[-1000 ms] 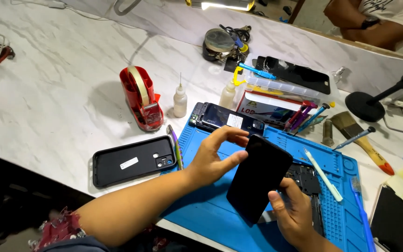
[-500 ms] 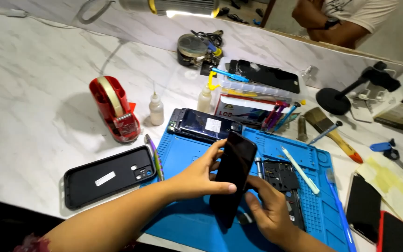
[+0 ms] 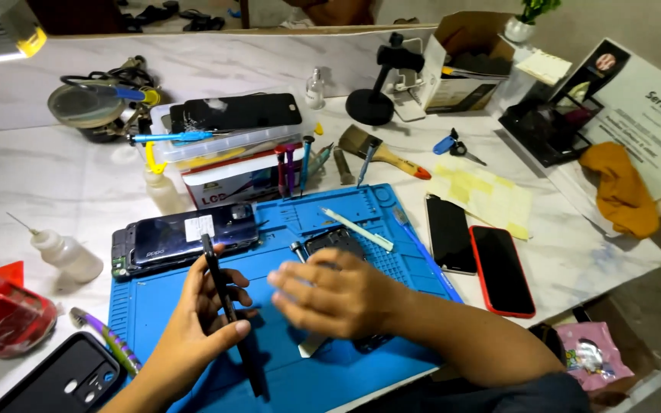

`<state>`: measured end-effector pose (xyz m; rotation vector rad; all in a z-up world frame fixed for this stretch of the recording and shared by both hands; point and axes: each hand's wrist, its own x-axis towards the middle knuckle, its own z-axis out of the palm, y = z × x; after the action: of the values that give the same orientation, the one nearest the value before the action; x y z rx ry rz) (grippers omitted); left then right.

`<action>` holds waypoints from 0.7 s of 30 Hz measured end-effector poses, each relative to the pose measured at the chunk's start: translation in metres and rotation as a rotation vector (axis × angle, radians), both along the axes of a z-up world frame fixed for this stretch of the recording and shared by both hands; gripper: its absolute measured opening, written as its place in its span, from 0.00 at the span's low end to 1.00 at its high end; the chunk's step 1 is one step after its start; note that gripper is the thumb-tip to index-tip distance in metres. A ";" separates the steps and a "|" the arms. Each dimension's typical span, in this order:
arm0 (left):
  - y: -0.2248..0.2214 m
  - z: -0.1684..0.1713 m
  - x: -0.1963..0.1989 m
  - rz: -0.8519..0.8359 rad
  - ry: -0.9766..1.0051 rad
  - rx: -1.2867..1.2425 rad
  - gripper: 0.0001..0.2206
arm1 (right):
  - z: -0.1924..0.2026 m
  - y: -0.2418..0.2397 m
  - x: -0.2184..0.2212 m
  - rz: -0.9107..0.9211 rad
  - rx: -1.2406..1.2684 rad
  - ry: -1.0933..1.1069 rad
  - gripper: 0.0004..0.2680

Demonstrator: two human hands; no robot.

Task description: Disassembling and cleaning internal components of a smartphone on a repair mat.

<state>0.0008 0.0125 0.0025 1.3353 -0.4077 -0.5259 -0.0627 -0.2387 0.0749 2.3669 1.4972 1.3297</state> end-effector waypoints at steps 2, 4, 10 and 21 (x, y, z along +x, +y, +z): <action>-0.003 0.000 -0.001 0.052 0.053 -0.034 0.46 | 0.018 -0.031 -0.006 -0.101 0.084 -0.025 0.05; -0.006 0.005 -0.001 0.113 0.101 -0.067 0.44 | 0.035 -0.062 -0.018 -0.188 0.172 -0.056 0.07; -0.007 0.018 -0.005 0.145 0.179 -0.010 0.40 | 0.030 -0.129 -0.091 -0.962 0.634 0.316 0.12; -0.003 0.015 -0.008 0.062 0.039 0.024 0.39 | -0.052 -0.177 -0.121 -1.730 0.854 0.990 0.33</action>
<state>-0.0074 0.0094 0.0177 1.3538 -0.3276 -0.5060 -0.1834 -0.4160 0.0231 3.0521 -1.5776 0.1604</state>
